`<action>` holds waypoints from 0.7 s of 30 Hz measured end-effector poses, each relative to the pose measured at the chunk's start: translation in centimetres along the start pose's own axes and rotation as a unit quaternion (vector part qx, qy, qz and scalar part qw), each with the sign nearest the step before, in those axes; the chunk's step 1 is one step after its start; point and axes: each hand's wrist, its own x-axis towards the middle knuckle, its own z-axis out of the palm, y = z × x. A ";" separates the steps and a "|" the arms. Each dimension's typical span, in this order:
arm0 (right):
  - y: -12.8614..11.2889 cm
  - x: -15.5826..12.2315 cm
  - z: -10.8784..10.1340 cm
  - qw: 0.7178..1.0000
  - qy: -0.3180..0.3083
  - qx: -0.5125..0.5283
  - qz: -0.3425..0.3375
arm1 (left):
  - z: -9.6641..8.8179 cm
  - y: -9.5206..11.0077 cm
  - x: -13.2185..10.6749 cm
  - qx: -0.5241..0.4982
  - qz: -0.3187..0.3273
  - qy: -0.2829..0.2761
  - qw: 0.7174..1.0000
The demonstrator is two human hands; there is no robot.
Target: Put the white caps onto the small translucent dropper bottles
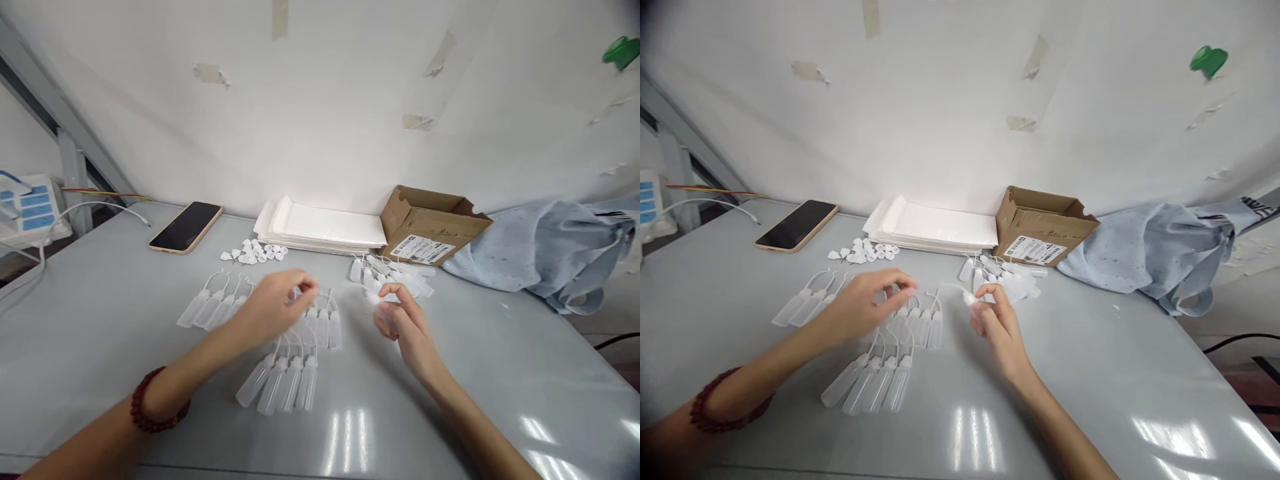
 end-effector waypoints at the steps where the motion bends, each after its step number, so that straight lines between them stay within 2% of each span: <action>1: 0.1 0.4 -0.5 0.999 0.025 -0.025 -0.015 | -0.9 -0.9 0.4 0.051 -0.024 0.026 0.998; 4: 0.7 1.4 -2.0 0.988 0.088 -0.110 -0.056 | -3.6 -4.3 1.3 0.244 -0.073 0.095 0.962; 6: 1.1 1.8 -2.7 0.973 0.118 -0.180 -0.081 | -5.2 -6.7 1.7 0.349 -0.110 0.097 0.925; 7: 1.2 2.0 -2.9 0.961 0.132 -0.223 -0.092 | -5.9 -7.7 1.7 0.379 -0.129 0.087 0.912; 10: 1.6 2.5 -3.4 0.909 0.168 -0.366 -0.103 | -7.0 -9.7 1.7 0.391 -0.152 0.067 0.905; 13: 2.1 3.1 -3.4 0.866 0.179 -0.451 -0.122 | -7.3 -10.2 1.7 0.387 -0.161 0.040 0.907; 17: 2.9 3.8 -3.5 0.848 0.169 -0.477 -0.161 | -7.3 -9.9 1.8 0.381 -0.177 0.014 0.908; 21: 3.5 4.2 -3.7 0.796 0.165 -0.547 -0.198 | -7.4 -9.8 1.9 0.388 -0.174 -0.002 0.905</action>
